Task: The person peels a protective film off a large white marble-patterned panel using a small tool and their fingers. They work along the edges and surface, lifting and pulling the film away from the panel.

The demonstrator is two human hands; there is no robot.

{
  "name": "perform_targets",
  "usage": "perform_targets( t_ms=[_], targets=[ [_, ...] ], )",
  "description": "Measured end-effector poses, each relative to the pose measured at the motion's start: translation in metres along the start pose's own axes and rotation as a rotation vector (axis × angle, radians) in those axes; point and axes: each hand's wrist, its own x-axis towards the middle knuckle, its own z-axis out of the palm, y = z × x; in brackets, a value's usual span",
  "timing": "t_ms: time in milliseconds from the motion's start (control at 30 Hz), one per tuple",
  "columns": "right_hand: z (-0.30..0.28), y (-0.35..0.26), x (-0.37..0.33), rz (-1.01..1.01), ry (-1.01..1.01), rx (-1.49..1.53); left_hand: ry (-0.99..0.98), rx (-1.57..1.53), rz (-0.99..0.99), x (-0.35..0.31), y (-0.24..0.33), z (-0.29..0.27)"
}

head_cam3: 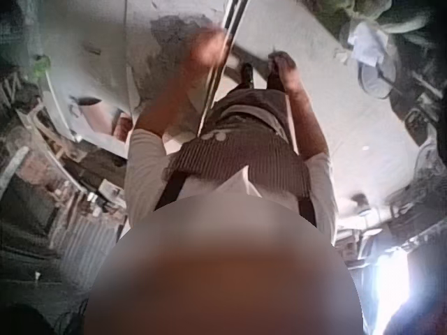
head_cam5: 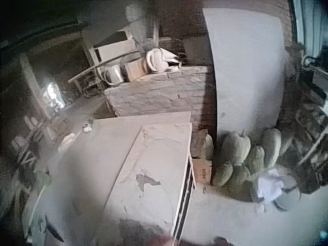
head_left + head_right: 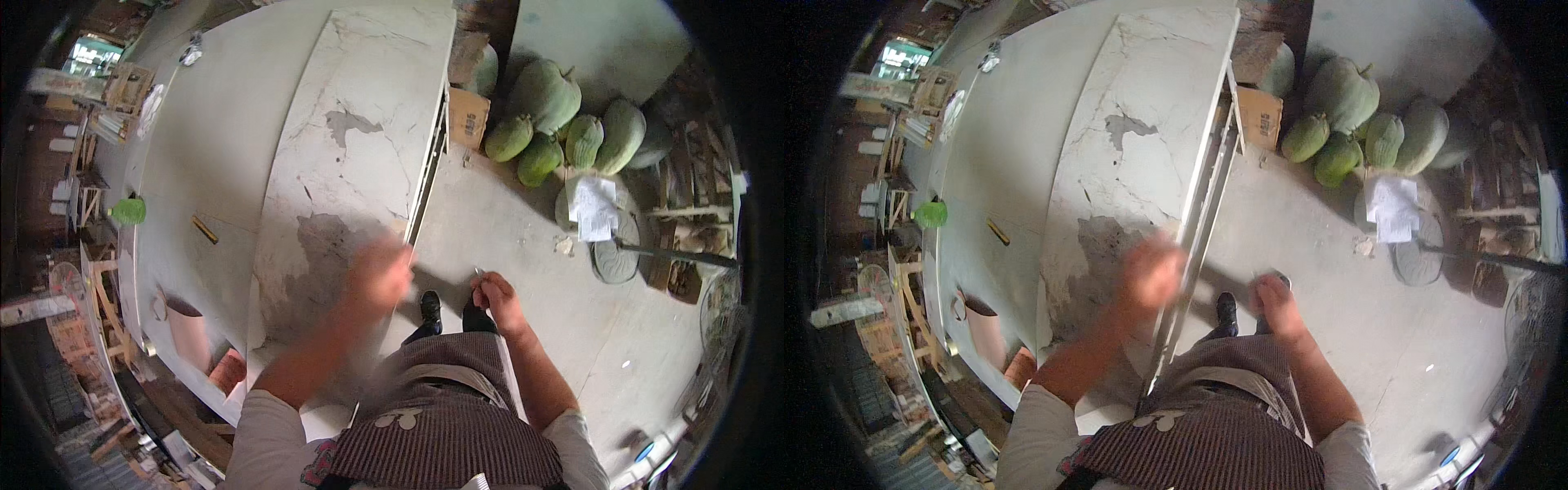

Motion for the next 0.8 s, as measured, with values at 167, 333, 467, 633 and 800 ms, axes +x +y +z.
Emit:
perform_targets(
  t_ms=[167, 333, 467, 633, 800],
  targets=[
    [0.045, -0.028, 0.045, -0.023, -0.014, 0.093, -0.051, 0.558, -0.168, 0.033, -0.08, -0.036],
    [0.084, -0.045, 0.083, -0.071, -0.037, 0.188, -0.043, 0.584, -0.129, 0.033, -0.09, -0.034],
    [0.105, -0.043, 0.096, -0.177, -0.02, 0.189, -0.088, 0.568, -0.15, 0.035, -0.088, -0.038],
    [0.108, -0.04, 0.099, -0.19, -0.001, 0.101, -0.103, 0.58, -0.158, 0.037, -0.085, -0.038],
    [0.108, -0.043, 0.102, -0.268, 0.059, -0.012, -0.105, 0.589, -0.144, 0.04, -0.082, -0.038]
  ],
)
